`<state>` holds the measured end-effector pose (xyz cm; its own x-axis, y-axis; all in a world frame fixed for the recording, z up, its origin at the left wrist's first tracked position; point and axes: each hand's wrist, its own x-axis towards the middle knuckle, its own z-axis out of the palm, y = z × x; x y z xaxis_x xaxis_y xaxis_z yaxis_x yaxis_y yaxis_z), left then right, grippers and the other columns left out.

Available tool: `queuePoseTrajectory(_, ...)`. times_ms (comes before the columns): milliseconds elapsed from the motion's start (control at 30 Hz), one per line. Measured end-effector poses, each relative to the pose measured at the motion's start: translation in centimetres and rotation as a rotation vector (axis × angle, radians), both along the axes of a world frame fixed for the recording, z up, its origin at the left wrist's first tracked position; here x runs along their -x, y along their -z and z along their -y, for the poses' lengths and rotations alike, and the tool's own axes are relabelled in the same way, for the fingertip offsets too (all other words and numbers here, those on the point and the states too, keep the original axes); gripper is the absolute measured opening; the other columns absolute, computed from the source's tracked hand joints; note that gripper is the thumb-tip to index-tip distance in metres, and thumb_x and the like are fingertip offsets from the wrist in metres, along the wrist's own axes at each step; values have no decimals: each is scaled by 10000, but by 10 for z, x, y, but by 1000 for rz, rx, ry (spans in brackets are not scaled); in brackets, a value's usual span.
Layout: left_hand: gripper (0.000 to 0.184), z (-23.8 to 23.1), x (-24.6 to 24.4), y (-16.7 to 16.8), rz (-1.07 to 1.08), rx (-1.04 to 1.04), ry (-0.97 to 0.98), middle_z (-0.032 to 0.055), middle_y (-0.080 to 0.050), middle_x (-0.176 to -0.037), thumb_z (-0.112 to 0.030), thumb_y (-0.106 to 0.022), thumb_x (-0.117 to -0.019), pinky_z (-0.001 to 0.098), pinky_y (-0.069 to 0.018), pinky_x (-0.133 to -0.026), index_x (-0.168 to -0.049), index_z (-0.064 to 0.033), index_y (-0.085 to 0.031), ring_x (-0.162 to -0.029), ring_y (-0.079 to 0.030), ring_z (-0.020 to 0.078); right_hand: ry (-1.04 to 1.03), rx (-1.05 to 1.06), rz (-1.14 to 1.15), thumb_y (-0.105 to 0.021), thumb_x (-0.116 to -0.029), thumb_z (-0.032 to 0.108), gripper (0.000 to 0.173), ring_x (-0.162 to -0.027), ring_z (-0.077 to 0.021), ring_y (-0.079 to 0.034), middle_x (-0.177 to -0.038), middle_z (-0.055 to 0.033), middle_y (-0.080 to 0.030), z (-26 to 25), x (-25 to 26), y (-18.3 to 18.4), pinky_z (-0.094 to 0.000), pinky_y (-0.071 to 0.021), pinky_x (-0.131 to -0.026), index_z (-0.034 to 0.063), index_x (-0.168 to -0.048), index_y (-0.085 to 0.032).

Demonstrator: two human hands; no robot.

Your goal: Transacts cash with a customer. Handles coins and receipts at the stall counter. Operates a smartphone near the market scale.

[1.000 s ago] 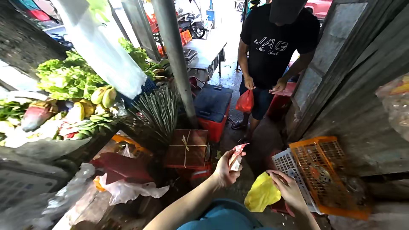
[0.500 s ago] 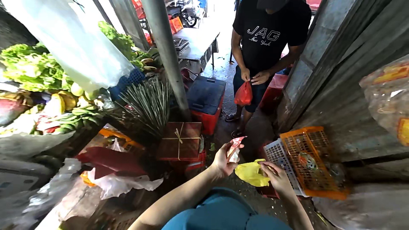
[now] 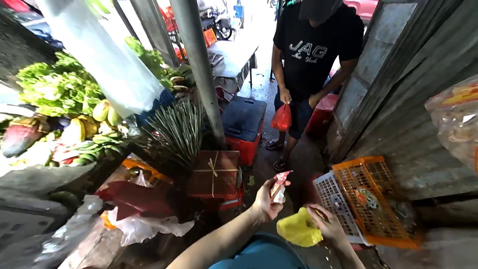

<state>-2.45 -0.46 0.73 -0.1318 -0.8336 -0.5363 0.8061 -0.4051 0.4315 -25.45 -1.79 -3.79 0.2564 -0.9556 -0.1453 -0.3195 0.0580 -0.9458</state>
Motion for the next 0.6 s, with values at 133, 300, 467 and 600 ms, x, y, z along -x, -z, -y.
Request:
queuePoseTrajectory(133, 543, 1, 2, 1, -21, -11, -14, 36, -606, -720, -418, -214, -1112, 185, -338, -368, -1100, -74, -634, -446, -467, 71, -21, 57, 11, -630, -966, 171, 219, -790, -4, -655, -981, -17, -742, 0, -4, 6, -198, -552, -744, 31, -1087, -747)
queuePoseTrajectory(300, 562, 0, 2, 6, -39, -31, -24, 38, -596, -688, -389, -197, -1103, 188, -335, -377, -1076, -59, -651, -441, -456, 72, -37, 62, 8, -622, -971, 166, 220, -845, -11, -674, -1007, -36, -750, -4, -10, 4, -201, -555, -791, 22, -1080, -748)
queuePoseTrajectory(467, 557, 1, -1, 11, -42, -42, -29, 43, -613, -697, -374, -193, -1104, 192, -357, -387, -1039, -54, -645, -453, -482, 77, -37, 4, 14, -606, -981, 178, 229, -737, 18, -612, -924, -4, -723, -6, -16, 5, -176, -519, -707, 26, -1086, -741)
queuePoseTrajectory(600, 455, -3, 1, 8, 105, 107, 74, 23, -644, -827, -312, -225, -1125, 181, -402, -454, -1143, -86, -620, -534, -514, 54, -22, -217, 156, -250, -1120, 358, 575, -557, -4, -484, -736, 55, -631, -3, -26, -6, -177, -426, -542, 33, -1129, -724)
